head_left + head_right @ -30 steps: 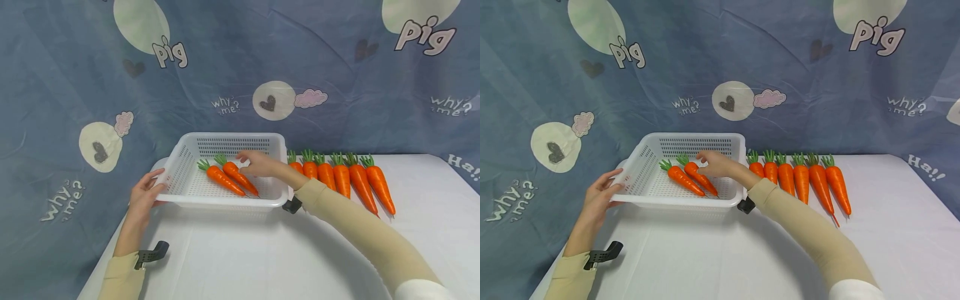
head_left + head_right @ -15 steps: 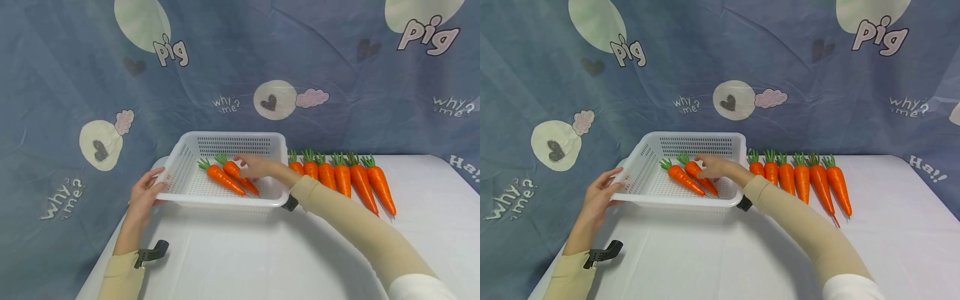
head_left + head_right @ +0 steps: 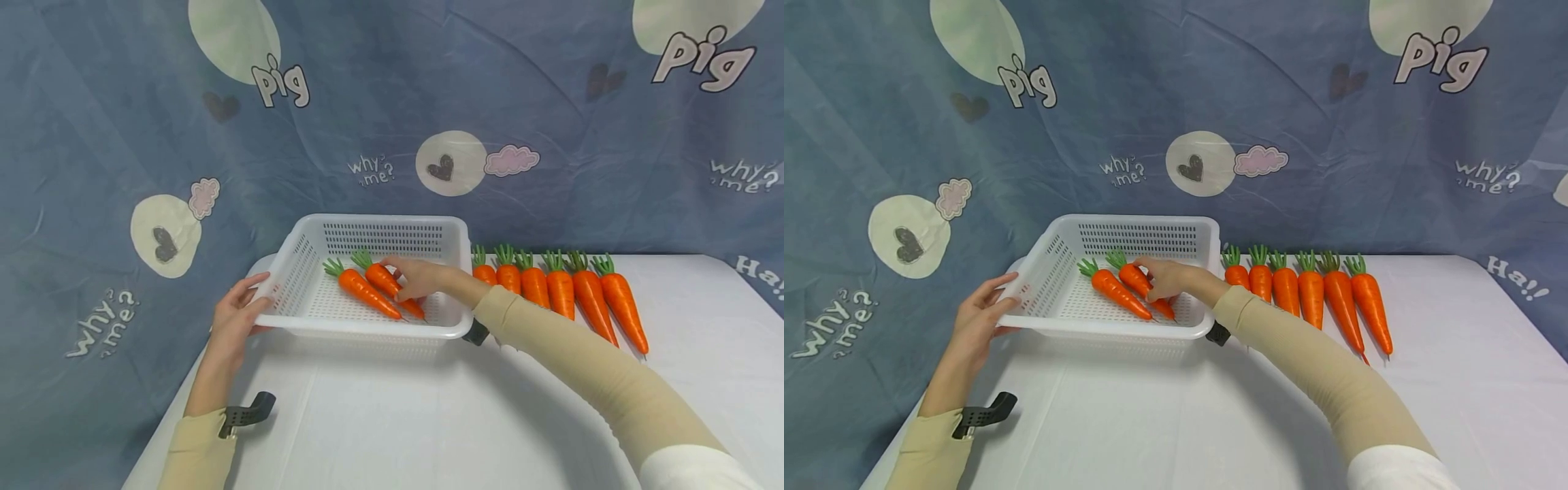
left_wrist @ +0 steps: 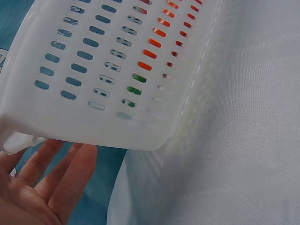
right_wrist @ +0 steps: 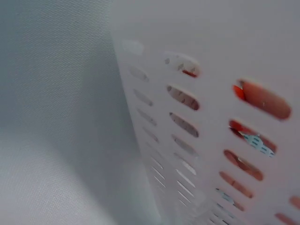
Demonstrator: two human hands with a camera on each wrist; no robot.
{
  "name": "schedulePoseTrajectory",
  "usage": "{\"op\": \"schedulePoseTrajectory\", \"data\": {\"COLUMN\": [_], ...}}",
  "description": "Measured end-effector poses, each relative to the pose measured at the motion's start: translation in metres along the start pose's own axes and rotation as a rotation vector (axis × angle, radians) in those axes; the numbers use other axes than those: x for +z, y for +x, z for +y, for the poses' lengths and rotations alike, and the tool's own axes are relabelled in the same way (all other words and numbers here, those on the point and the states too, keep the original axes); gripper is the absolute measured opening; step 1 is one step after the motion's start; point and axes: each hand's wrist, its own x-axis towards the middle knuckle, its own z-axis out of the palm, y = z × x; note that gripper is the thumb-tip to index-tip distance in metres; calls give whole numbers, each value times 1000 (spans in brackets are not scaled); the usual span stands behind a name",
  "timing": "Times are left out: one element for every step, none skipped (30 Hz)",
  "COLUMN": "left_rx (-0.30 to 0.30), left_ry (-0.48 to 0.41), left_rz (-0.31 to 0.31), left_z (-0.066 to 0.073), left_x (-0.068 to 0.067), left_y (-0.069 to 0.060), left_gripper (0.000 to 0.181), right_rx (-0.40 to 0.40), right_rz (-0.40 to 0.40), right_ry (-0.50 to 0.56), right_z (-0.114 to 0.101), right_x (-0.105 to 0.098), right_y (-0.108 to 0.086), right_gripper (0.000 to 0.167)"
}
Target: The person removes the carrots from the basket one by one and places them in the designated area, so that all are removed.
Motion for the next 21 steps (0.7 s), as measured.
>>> {"op": "schedulePoseTrajectory", "data": {"left_rx": [-2, -4, -7, -8, -8, -10, -12, -14, -17, -16, -5, -1, 5, 12, 14, 18, 17, 4, -4, -9, -15], "left_ry": [-11, -12, -12, -13, -13, -12, -10, 2, 4, 5, -16, -17, -33, -37, -39, -40, -40, -20, -20, -5, -4], "left_rz": [7, 7, 8, 9, 6, 4, 4, -2, -2, -2, -12, -16, -14, -20, -21, -23, -24, -14, -10, -12, -8], "left_z": [0, 0, 0, 0, 0, -1, -1, -3, -4, -4, -13, -14, -15, -15, -13, -13, -13, -3, -2, 0, 1], "left_x": [0, 1, 1, 1, 0, 0, 0, -1, -1, -1, -3, -3, -4, -4, -4, -4, -4, -2, -2, -1, -1], "left_y": [0, 0, 0, 0, 0, 0, 1, 2, 3, 3, 9, 10, 11, 11, 9, 9, 8, 2, 1, 0, 0], "left_gripper": [49, 49, 49, 49, 49, 49, 50, 50, 50, 50, 50, 50, 49, 49, 49, 49, 49, 49, 49, 49, 50], "right_rx": [4, 9, 16, 25, 33, 42, 50, 59, 69, 80, 88, 92, 96, 99, 100, 96, 90, 82, 75, 68, 59], "right_rz": [-8, -18, -30, -42, -54, -67, -78, -92, -103, -116, -128, -141, -152, -161, -168, -173, -175, -176, -174, -172, -165], "right_ry": [11, 26, 42, 60, 78, 90, 97, 101, 106, 109, 110, 107, 107, 108, 112, 110, 109, 110, 109, 106, 102], "right_z": [0, 0, 0, -1, -1, -2, -2, -2, -2, -2, -2, -2, -1, -1, -1, -1, -1, -1, -1, 0, 0], "right_x": [0, 0, 0, 0, -1, -1, -1, -1, -1, -1, -1, -1, -1, -1, -1, -1, -1, -1, -1, -1, -1], "right_y": [0, -1, -1, -1, -2, -2, -2, -2, -2, -2, -2, -2, -2, -2, -3, -3, -4, -4, -4, -4, -4], "right_gripper": [81, 83, 85, 87, 89, 90, 92, 93, 94, 94, 95, 95, 94, 94, 93, 92, 90, 88, 86, 84, 82]}}
